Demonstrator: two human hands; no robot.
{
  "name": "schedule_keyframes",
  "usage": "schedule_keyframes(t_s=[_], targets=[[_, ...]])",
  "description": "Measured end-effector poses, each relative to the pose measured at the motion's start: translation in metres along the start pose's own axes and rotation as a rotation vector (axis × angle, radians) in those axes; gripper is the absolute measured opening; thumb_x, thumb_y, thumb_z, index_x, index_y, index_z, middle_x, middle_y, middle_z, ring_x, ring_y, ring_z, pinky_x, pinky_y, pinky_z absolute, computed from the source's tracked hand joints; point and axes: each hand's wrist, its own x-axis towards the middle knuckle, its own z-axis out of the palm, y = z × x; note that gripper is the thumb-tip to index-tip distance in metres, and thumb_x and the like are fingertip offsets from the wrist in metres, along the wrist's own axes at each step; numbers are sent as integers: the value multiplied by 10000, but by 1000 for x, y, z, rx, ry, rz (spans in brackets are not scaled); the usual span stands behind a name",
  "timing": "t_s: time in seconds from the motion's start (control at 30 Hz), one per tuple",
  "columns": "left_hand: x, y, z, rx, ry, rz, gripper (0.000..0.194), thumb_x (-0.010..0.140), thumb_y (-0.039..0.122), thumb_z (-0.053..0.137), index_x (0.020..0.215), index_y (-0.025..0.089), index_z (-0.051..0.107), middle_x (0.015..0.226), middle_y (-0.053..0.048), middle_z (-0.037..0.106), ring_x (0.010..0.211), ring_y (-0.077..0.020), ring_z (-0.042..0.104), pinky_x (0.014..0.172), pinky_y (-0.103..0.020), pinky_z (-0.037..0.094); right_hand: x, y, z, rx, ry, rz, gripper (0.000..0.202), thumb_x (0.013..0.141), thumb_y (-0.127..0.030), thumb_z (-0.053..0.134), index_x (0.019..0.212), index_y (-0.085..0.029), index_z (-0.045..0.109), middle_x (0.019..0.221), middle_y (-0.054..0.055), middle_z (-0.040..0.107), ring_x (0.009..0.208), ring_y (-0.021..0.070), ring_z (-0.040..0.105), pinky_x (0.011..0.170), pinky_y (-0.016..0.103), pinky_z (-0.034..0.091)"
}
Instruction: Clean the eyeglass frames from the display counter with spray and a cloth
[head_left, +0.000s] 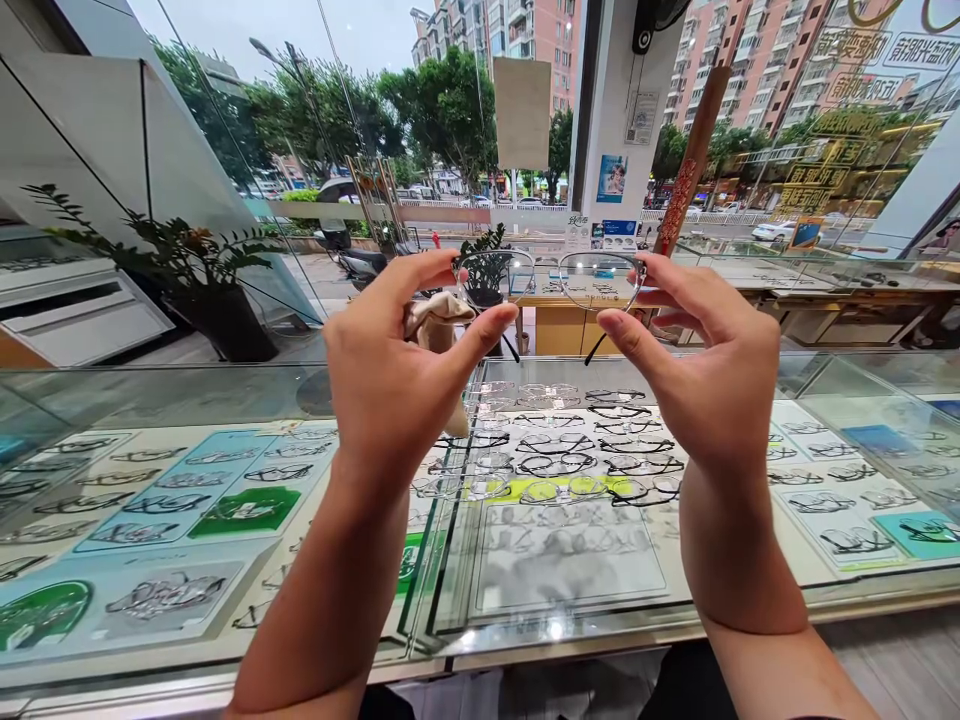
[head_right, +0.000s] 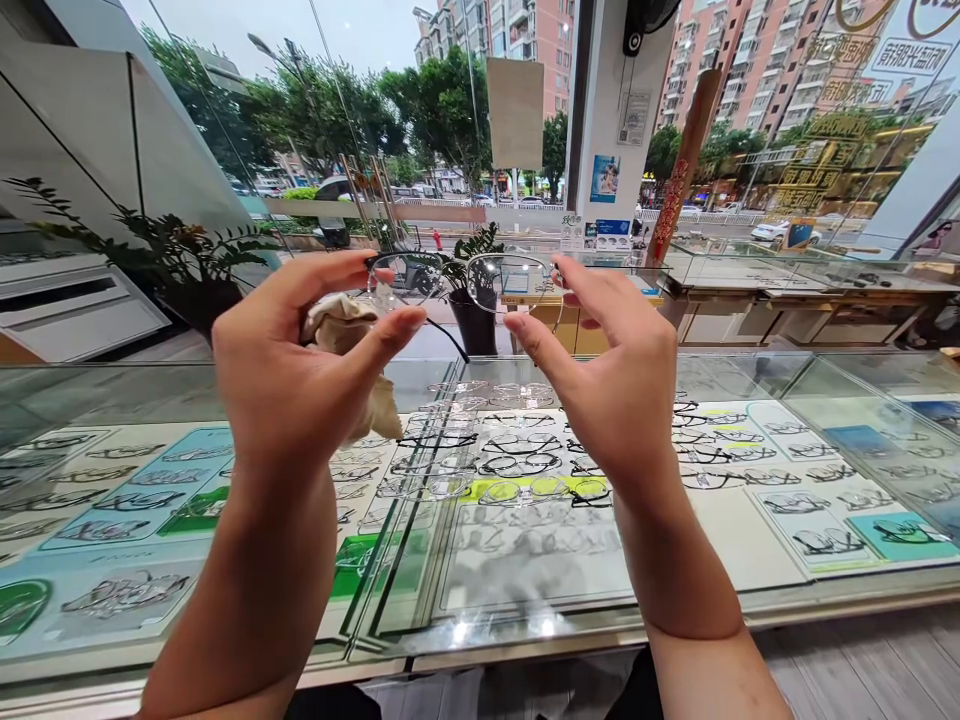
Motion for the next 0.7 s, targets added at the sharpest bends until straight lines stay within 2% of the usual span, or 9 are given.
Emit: schedule_keyframes(t_s=[0.23, 0.43, 0.7], targets=[[1, -2, 2, -7, -22, 13, 475, 865, 642, 773, 1228, 339, 731, 1185, -8, 819, 1145, -304, 776, 965, -506, 675, 1, -4, -1, -52, 15, -42, 420, 973, -424, 744, 1381, -332, 717, 1297, 94, 749, 1178, 319, 730, 978, 535, 663], [0, -1, 4, 1, -30, -7, 410, 865, 579, 816, 1206, 363, 742, 1199, -17, 812, 1141, -298, 780, 981, -482, 664, 1, -4, -2, -48, -11, -21, 449, 972, -386, 742, 1415, -335, 687, 1360, 97, 719, 1260, 333, 696, 1023, 538, 642], [-1, -1, 4, -19, 9, 11, 481, 840, 622, 824, 1224, 354, 717, 1222, -20, 803, 1143, -295, 770, 956, -463, 661, 1, 0, 0, -12, -11, 3, 436, 958, -449, 751, 1369, -307, 724, 1341, 97, 750, 1182, 336, 736, 1004, 580, 653]])
